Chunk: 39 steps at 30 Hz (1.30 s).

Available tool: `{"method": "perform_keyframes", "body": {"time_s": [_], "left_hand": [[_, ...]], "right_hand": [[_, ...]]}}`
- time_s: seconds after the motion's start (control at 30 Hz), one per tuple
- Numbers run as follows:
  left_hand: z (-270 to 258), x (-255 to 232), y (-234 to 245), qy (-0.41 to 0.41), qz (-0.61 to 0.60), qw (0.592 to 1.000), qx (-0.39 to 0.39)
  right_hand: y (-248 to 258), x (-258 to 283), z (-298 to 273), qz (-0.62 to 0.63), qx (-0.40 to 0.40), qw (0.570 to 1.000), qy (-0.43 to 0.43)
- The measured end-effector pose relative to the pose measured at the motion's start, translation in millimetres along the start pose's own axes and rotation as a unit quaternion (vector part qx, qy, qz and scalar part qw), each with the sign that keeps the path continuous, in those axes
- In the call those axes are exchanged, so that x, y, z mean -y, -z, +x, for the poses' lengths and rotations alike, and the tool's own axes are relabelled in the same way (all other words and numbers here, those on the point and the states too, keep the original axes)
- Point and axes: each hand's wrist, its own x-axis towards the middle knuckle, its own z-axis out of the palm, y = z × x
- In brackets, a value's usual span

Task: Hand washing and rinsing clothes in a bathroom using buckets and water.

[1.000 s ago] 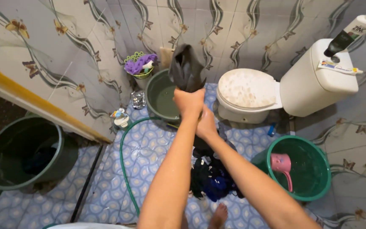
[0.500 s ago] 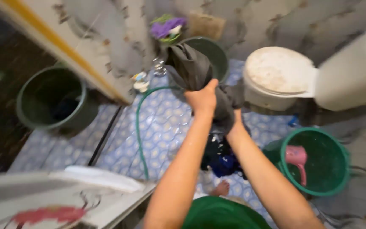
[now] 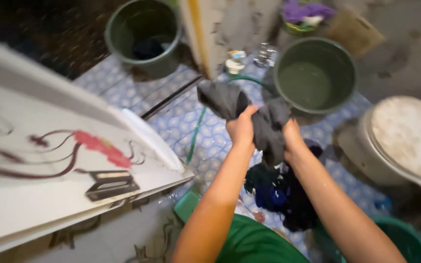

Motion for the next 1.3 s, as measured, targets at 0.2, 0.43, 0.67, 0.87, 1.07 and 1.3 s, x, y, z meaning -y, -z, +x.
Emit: {"method": "perform_keyframes", "body": {"time_s": [0.2, 0.43, 0.67, 0.87, 1.07, 1.3], "left_hand": [[161, 146, 167, 0.226, 0.015, 0.948, -0.225], [284, -14, 131, 0.144, -0.133, 0.968, -0.156], [287, -243, 45, -0.253, -0.063, 0.961, -0.089], [302, -114, 52, -0.169, 0.037, 0.985, -0.004], [317, 166, 100, 0.010, 0.172, 0.978, 0.116], [165, 293, 41, -0.116, 0.634, 0.714, 0.275]], "right_hand": [[36, -150, 79, -0.080, -0.049, 0.951, -0.296], [-133, -66, 183, -0.009, 0.079, 0.957, -0.278], [-198, 55, 257, -0.113, 0.141, 0.977, -0.113], [39, -35, 242, -0.387, -0.023, 0.918, -0.088], [386, -171, 63, -0.277, -0.238, 0.896, -0.251], [514, -275, -132, -0.364, -0.369, 0.848, -0.112]]}}
